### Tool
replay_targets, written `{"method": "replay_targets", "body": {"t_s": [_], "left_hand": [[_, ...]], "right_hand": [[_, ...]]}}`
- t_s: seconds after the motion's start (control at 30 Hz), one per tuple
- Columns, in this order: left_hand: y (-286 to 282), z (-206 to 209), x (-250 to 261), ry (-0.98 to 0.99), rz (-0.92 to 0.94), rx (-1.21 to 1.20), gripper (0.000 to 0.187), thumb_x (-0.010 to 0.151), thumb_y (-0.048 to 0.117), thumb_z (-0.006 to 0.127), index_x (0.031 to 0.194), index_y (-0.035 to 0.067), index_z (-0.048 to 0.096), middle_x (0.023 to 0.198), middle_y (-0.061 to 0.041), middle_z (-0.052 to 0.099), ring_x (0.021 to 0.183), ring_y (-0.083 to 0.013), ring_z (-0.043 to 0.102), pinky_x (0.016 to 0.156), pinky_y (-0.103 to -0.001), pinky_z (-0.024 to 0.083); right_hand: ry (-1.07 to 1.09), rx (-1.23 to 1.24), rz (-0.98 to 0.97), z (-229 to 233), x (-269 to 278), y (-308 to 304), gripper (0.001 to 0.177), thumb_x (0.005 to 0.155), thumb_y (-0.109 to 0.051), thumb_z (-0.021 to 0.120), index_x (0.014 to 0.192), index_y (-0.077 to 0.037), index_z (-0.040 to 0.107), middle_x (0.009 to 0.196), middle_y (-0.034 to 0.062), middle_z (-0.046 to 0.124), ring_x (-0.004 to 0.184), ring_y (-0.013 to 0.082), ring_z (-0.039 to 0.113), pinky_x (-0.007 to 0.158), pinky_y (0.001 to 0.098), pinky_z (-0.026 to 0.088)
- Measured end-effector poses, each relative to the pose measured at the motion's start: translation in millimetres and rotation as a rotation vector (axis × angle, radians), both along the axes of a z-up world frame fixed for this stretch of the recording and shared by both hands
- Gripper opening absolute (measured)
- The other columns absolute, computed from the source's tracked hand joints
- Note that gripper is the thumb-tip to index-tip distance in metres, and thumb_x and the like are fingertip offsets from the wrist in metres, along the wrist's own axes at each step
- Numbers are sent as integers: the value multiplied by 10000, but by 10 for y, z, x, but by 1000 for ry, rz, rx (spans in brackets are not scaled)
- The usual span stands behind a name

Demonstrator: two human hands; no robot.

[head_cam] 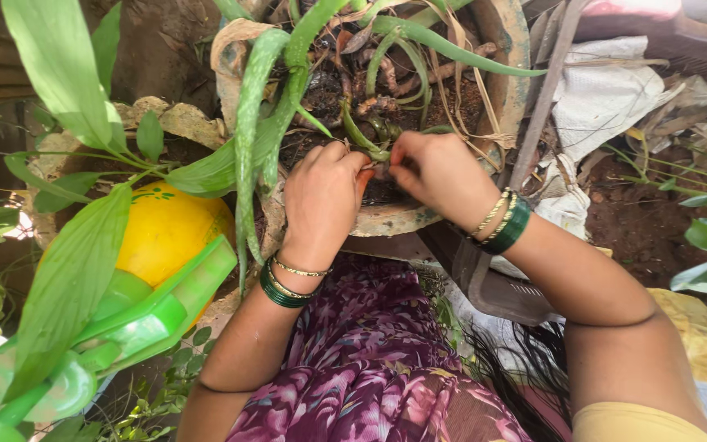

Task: The person sprays water on various potted plants using a yellow spray bottle and removes dried leaves from the soil and plants by hand.

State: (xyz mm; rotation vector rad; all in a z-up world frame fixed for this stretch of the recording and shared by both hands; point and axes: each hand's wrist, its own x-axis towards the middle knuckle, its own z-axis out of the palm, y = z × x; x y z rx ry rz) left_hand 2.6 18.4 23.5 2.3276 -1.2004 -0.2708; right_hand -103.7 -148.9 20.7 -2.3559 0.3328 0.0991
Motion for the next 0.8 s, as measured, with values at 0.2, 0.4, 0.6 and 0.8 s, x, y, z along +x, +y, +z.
{"method": "replay_targets", "body": {"t_s": [0.2, 0.4, 0.6, 0.8], "left_hand": [[23, 64, 28, 125, 27, -134, 140, 888, 147, 745, 1021, 103, 746, 917, -88, 648, 912, -314, 657, 769, -427, 527], [-43, 180, 31, 396, -173, -183, 338, 889, 28, 638, 1225, 15, 671, 1017, -189, 626, 971, -391, 641, 835, -463, 525], [-266, 332, 18, 280, -91, -356, 313, 976, -1, 614, 1289, 16, 612, 1182, -190, 632, 1118, -393, 638, 983, -433, 517], [-774, 189, 228, 143, 176, -400, 546, 823, 31, 817, 1304, 4, 560, 1264, -231, 521, 1247, -391, 538, 1092, -446, 440]], "right_hand": [[-29, 297, -163, 284, 47, 12, 324, 876, -188, 784, 1111, -17, 640, 974, 89, 727, 816, 156, 747, 684, 314, 577], [-95, 178, -217, 240, 13, -30, 350, 800, -173, 887, 1053, -26, 695, 929, 79, 681, 727, 144, 615, 644, 281, 502], [-65, 259, -343, 232, -135, -347, 197, 868, -122, 809, 1007, -39, 697, 944, 47, 675, 794, 100, 626, 694, 244, 517], [-366, -1, -243, 322, -12, -553, 309, 865, -1, 706, 1172, -7, 680, 1063, 118, 684, 952, 177, 661, 838, 301, 521]]}}
